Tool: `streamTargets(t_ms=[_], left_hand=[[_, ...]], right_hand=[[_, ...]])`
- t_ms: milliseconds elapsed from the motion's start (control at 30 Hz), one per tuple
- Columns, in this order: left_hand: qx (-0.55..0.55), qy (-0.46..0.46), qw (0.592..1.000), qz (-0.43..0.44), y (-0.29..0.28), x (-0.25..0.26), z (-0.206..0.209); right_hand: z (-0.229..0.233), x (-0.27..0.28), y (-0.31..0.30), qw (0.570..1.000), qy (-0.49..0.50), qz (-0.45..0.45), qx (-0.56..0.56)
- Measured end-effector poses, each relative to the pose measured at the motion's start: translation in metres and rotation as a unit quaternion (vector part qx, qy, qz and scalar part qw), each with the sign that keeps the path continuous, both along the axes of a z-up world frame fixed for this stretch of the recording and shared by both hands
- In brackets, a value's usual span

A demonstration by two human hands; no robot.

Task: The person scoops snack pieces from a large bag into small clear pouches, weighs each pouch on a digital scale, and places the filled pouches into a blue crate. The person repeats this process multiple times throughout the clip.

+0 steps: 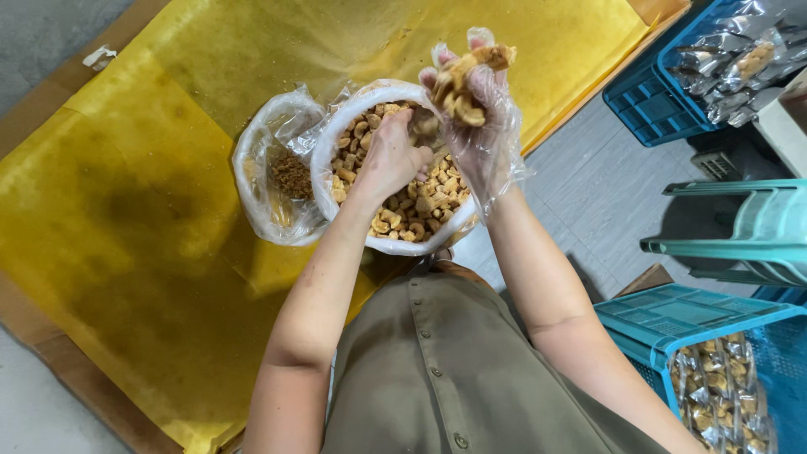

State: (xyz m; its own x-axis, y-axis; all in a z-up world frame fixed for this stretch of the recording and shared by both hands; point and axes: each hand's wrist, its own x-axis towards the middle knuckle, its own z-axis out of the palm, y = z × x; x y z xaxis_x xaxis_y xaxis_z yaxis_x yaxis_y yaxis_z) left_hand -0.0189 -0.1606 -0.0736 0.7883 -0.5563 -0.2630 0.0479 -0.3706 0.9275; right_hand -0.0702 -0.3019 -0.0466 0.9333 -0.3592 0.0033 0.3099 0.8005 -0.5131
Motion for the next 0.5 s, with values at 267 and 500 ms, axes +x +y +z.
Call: streamTargets(t_ms=[267, 500], left_hand=[[-0.009, 0.009, 0.999, 0.044, 0.001, -0.009, 0.009], [-0.031, 0.036, 0.997, 0.064, 0.004, -0.008, 0.001]], right_hand=[[-0.024, 0.004, -0.005, 0.996, 0.032, 0.016, -0.085], [-0.007, 0.0, 0.003, 0.975, 0.089, 0.035, -0.201]])
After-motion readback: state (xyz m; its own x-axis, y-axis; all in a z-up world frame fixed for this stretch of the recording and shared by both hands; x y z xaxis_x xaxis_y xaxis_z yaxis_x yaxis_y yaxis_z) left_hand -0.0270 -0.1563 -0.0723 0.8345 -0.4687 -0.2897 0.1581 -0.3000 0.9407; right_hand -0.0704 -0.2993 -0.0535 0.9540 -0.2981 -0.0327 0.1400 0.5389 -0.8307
